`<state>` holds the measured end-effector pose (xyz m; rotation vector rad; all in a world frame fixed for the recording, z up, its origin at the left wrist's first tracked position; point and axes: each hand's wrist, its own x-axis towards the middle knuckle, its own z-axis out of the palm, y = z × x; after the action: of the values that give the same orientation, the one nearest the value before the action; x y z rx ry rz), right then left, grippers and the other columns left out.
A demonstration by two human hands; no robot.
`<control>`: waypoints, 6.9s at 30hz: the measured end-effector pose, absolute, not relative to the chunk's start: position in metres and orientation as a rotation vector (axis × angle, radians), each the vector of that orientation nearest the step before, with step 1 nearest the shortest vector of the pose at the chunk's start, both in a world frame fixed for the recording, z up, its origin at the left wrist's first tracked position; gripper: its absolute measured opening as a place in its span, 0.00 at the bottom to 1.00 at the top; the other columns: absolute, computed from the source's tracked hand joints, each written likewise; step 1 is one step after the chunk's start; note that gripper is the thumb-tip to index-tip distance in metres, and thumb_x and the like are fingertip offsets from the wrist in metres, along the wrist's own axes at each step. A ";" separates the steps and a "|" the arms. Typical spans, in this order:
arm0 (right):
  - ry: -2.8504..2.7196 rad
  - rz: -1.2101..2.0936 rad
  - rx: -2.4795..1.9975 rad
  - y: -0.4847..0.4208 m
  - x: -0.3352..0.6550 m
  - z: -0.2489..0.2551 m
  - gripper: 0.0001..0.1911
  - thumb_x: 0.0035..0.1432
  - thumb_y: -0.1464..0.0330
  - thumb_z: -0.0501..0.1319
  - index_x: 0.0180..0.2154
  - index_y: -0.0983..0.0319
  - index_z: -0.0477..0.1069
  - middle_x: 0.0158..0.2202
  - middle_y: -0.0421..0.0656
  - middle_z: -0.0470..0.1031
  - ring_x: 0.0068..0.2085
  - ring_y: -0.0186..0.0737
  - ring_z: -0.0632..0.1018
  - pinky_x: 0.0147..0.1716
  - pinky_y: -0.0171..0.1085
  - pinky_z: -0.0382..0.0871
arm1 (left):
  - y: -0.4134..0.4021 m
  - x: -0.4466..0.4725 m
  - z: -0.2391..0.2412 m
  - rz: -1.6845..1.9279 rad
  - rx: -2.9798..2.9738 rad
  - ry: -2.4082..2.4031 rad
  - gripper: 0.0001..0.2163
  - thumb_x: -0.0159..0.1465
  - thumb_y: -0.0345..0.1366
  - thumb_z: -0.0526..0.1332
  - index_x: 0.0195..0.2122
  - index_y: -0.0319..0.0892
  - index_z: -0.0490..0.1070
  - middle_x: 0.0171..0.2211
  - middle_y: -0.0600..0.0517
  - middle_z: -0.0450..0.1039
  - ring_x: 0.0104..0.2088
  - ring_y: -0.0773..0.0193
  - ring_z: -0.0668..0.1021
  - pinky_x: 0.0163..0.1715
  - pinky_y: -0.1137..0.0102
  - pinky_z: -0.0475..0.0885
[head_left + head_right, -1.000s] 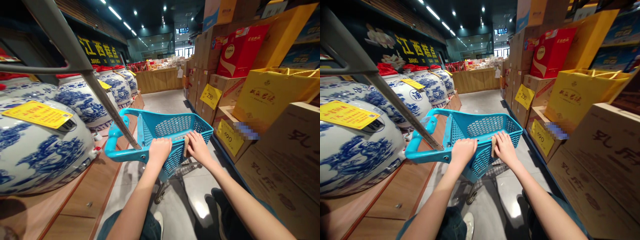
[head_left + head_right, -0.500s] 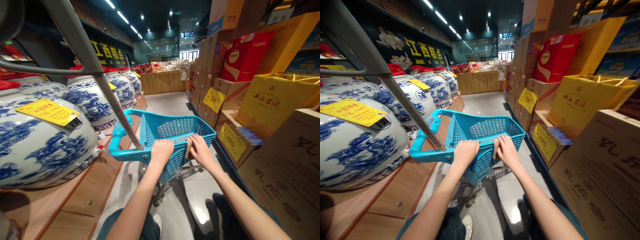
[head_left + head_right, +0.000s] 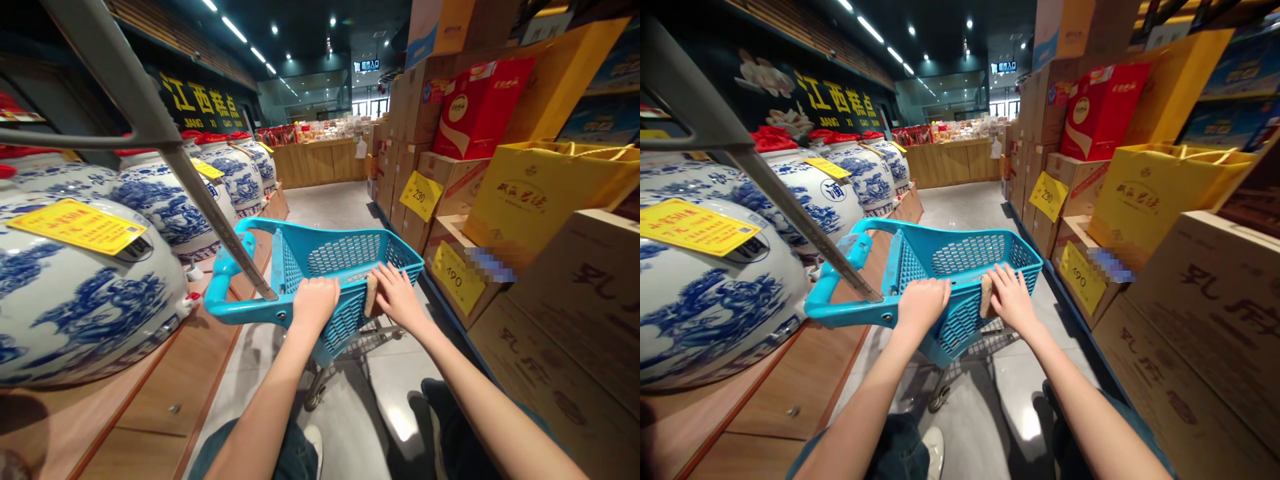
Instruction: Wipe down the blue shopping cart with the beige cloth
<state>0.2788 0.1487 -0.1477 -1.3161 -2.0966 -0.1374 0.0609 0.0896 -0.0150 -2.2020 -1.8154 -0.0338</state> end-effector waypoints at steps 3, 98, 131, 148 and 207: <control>-2.004 -0.172 -1.375 0.151 0.278 -0.155 0.29 0.67 0.70 0.56 0.67 0.64 0.72 0.73 0.58 0.70 0.74 0.68 0.68 0.69 0.72 0.65 | 0.090 0.061 -0.016 -0.041 -2.200 -1.821 0.25 0.80 0.35 0.46 0.42 0.32 0.84 0.39 0.33 0.85 0.45 0.45 0.88 0.42 0.60 0.70; -2.164 -0.215 -1.297 0.128 0.266 -0.148 0.34 0.70 0.69 0.54 0.75 0.63 0.61 0.77 0.55 0.62 0.77 0.59 0.63 0.75 0.65 0.59 | 0.094 0.059 -0.026 -0.153 -2.175 -1.744 0.24 0.80 0.35 0.49 0.38 0.32 0.85 0.35 0.33 0.85 0.40 0.45 0.88 0.38 0.61 0.68; -2.186 -0.170 -1.242 0.136 0.269 -0.145 0.34 0.66 0.71 0.57 0.72 0.66 0.65 0.74 0.59 0.66 0.76 0.62 0.65 0.74 0.66 0.61 | 0.094 0.061 -0.020 -0.058 -2.177 -1.780 0.24 0.80 0.35 0.48 0.41 0.31 0.85 0.40 0.32 0.86 0.44 0.45 0.89 0.40 0.60 0.72; -2.131 -0.142 -1.316 0.147 0.279 -0.142 0.30 0.70 0.71 0.54 0.70 0.67 0.69 0.70 0.58 0.72 0.73 0.61 0.69 0.73 0.65 0.64 | 0.094 0.062 -0.019 -0.086 -2.185 -1.788 0.23 0.80 0.35 0.51 0.40 0.31 0.85 0.39 0.32 0.86 0.44 0.43 0.89 0.40 0.60 0.73; -2.171 -0.142 -1.313 0.127 0.265 -0.144 0.35 0.67 0.69 0.55 0.74 0.65 0.63 0.76 0.57 0.65 0.77 0.62 0.62 0.73 0.63 0.63 | 0.095 0.060 -0.024 -0.148 -2.189 -1.767 0.24 0.80 0.36 0.49 0.40 0.32 0.85 0.37 0.31 0.85 0.42 0.45 0.88 0.38 0.60 0.68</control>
<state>0.2654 0.1269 -0.1438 -1.3135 -2.1712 -0.1424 0.0597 0.0947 -0.0237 -2.1891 -1.7667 -0.1477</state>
